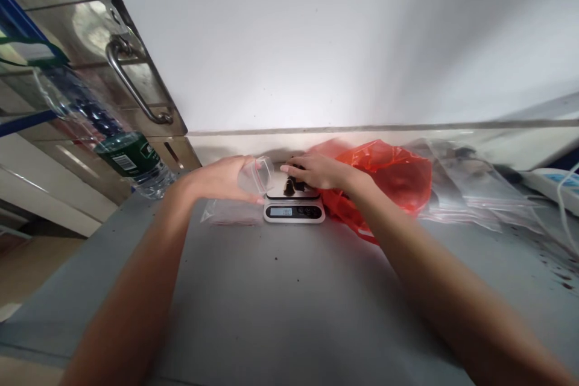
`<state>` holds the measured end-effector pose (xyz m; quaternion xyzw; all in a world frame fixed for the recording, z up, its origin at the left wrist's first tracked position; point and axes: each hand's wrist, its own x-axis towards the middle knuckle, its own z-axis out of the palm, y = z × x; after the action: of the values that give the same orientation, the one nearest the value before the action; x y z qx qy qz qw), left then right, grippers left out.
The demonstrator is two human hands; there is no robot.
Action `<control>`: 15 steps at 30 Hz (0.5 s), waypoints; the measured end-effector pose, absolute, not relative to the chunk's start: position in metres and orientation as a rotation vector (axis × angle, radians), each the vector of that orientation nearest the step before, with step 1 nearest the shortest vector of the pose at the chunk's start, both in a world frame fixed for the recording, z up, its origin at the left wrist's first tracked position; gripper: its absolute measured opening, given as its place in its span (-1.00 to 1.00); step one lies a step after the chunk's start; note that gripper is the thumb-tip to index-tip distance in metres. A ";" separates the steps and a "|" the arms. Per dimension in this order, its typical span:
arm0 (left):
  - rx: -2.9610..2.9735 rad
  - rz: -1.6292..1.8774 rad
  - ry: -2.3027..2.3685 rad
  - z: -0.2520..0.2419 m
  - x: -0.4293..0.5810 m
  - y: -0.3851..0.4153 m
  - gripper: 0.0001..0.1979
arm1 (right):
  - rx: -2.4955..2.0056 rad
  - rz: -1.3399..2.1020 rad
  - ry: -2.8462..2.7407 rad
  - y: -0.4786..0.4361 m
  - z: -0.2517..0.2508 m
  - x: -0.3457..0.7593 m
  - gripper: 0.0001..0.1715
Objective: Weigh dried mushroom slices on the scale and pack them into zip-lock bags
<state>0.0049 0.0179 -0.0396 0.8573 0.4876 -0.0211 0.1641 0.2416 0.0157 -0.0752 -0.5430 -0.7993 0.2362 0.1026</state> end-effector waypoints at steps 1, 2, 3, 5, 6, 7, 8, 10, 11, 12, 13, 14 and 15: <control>2.454 -0.048 1.393 -0.040 0.005 0.018 -0.07 | -1.582 0.691 -2.383 0.016 -0.077 0.241 -0.43; 2.466 -0.033 1.395 -0.040 0.004 0.018 -0.09 | -1.562 0.673 -2.395 0.017 -0.078 0.240 -0.45; 2.477 -0.018 1.398 -0.040 0.003 0.017 -0.11 | -1.544 0.644 -2.400 0.017 -0.079 0.240 -0.47; 2.487 0.006 1.419 -0.040 0.002 0.017 -0.11 | -1.535 0.597 -2.389 0.017 -0.080 0.240 -0.48; 2.483 0.014 1.435 -0.039 0.002 0.016 -0.11 | -1.537 0.597 -2.381 0.016 -0.079 0.240 -0.48; 2.477 0.023 1.454 -0.039 0.002 0.016 -0.10 | -1.538 0.609 -2.374 0.016 -0.079 0.240 -0.49; 2.470 0.030 1.468 -0.039 0.002 0.016 -0.10 | -1.540 0.622 -2.368 0.016 -0.079 0.240 -0.51; 2.456 0.045 1.480 -0.039 0.002 0.015 -0.12 | -1.518 0.634 -2.349 0.014 -0.077 0.240 -0.56; 2.445 0.049 1.483 -0.038 0.003 0.015 -0.13 | -1.508 0.641 -2.334 0.014 -0.076 0.240 -0.58; 2.433 0.049 1.480 -0.038 0.003 0.015 -0.13 | -1.502 0.649 -2.315 0.013 -0.074 0.241 -0.59; 2.423 0.045 1.472 -0.038 0.003 0.015 -0.13 | -1.502 0.655 -2.294 0.012 -0.072 0.241 -0.58; 2.415 0.035 1.460 -0.038 0.002 0.016 -0.13 | -1.519 0.647 -2.272 0.011 -0.070 0.242 -0.56; 2.412 0.019 1.449 -0.038 0.002 0.016 -0.12 | -1.555 0.616 -2.251 0.011 -0.067 0.243 -0.54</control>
<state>0.0016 0.0155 -0.0384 0.8457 0.5081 0.0065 0.1634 0.2429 0.0105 -0.0668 -0.5465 -0.7914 0.2164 0.1678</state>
